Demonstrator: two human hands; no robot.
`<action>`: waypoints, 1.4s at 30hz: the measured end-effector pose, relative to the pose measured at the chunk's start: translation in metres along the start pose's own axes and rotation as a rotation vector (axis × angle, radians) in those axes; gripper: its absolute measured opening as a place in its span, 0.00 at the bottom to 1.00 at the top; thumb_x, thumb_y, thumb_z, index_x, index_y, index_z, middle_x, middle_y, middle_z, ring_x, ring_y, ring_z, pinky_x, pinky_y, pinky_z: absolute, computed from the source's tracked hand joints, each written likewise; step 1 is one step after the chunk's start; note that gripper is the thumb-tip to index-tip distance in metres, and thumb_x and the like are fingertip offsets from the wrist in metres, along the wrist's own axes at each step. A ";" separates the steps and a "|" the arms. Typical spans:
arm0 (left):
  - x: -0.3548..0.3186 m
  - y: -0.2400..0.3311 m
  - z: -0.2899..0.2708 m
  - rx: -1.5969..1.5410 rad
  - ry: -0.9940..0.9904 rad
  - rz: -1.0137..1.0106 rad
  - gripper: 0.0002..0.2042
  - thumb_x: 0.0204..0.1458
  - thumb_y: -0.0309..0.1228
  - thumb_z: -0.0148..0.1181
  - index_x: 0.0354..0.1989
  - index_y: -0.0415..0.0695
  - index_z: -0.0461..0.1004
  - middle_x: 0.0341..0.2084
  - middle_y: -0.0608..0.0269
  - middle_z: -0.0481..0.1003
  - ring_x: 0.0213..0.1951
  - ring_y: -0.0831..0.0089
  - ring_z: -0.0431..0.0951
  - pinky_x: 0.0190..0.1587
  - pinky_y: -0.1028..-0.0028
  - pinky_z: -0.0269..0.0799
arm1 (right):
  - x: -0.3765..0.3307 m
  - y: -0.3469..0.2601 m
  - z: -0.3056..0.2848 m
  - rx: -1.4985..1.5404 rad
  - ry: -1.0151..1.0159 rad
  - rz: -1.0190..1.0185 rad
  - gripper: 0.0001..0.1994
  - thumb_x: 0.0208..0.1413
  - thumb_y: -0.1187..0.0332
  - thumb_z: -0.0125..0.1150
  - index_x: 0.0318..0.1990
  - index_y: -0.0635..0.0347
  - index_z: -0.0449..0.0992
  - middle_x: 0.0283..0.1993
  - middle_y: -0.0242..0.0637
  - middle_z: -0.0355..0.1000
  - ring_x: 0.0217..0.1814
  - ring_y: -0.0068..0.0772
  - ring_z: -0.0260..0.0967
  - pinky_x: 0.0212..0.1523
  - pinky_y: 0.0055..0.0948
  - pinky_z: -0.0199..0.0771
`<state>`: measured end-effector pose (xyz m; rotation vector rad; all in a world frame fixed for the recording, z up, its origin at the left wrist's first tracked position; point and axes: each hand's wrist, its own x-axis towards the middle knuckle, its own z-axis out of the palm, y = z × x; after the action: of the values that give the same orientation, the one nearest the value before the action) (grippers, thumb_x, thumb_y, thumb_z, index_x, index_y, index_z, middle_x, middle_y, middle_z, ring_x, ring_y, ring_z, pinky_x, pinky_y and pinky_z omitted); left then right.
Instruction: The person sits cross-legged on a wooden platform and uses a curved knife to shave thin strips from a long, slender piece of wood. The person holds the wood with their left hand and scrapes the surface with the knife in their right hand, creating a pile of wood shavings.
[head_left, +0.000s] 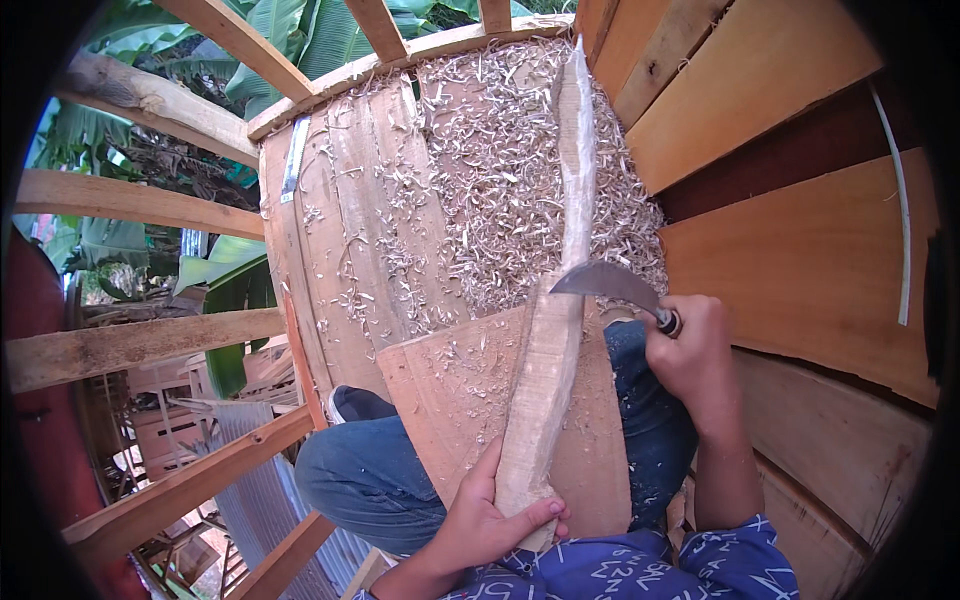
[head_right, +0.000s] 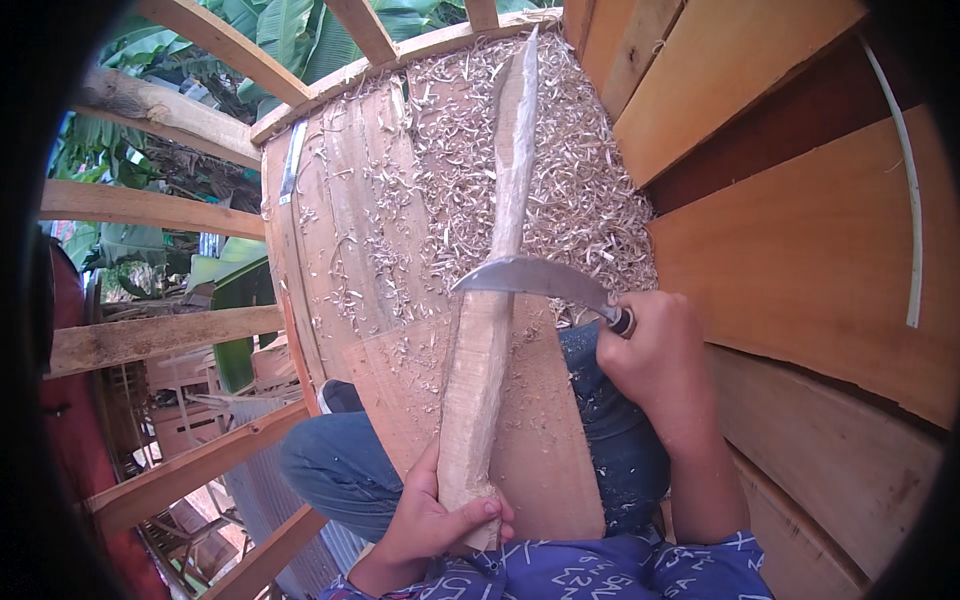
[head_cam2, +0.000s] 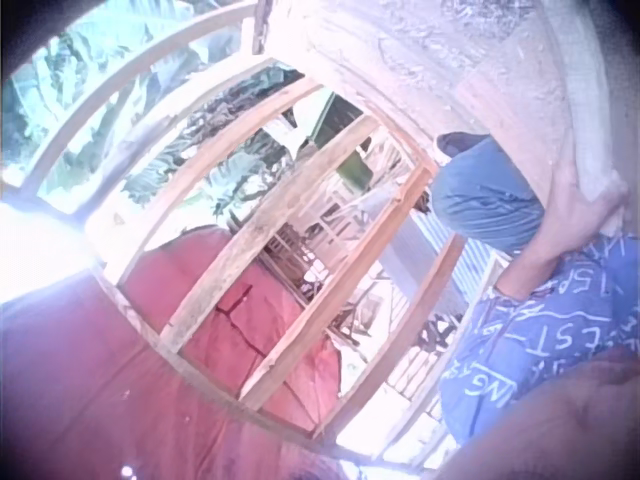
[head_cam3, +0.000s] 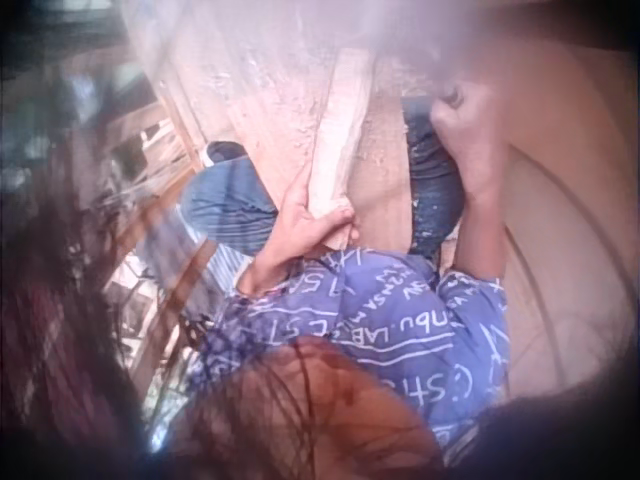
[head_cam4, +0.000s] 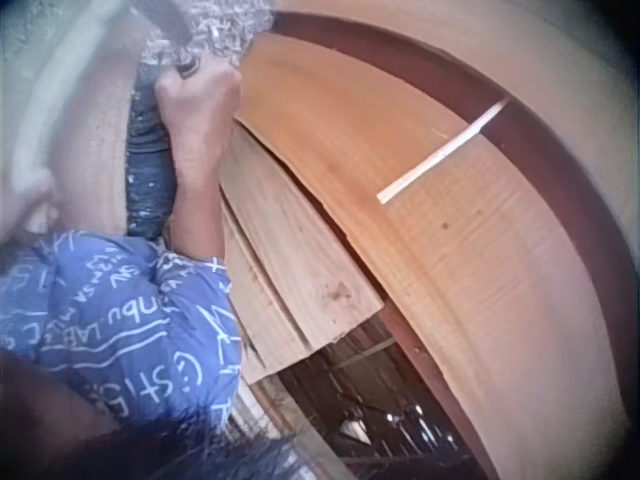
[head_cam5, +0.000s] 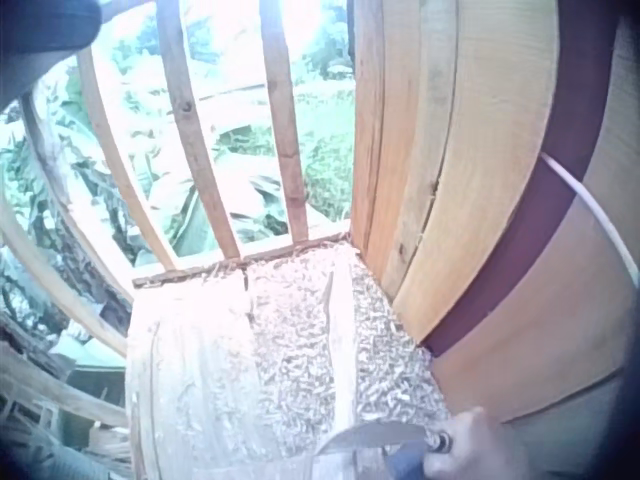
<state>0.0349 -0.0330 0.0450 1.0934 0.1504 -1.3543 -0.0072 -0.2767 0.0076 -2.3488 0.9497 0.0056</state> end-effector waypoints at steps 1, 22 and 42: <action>0.001 0.000 -0.003 0.002 0.023 0.011 0.26 0.52 0.20 0.60 0.58 0.35 0.54 0.29 0.55 0.76 0.30 0.71 0.80 0.33 0.73 0.77 | -0.013 -0.003 0.004 -0.020 -0.048 -0.101 0.08 0.41 0.68 0.58 0.20 0.62 0.76 0.19 0.50 0.69 0.22 0.52 0.70 0.25 0.44 0.68; -0.031 -0.001 0.006 0.041 -0.079 0.101 0.24 0.52 0.20 0.58 0.56 0.34 0.56 0.27 0.49 0.76 0.26 0.64 0.80 0.30 0.67 0.80 | -0.068 -0.012 -0.011 0.047 -0.115 -0.330 0.08 0.36 0.64 0.61 0.22 0.59 0.76 0.22 0.43 0.73 0.26 0.46 0.74 0.28 0.42 0.73; -0.077 -0.022 0.016 0.209 -0.114 0.005 0.34 0.48 0.26 0.63 0.60 0.40 0.48 0.24 0.45 0.74 0.24 0.61 0.78 0.27 0.64 0.77 | -0.047 0.022 -0.044 0.164 0.339 0.098 0.10 0.44 0.67 0.57 0.19 0.64 0.74 0.20 0.54 0.68 0.25 0.57 0.69 0.28 0.46 0.69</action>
<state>-0.0132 0.0134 0.0924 1.1849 -0.0793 -1.4479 -0.0659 -0.2827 0.0424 -2.1880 1.1776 -0.4273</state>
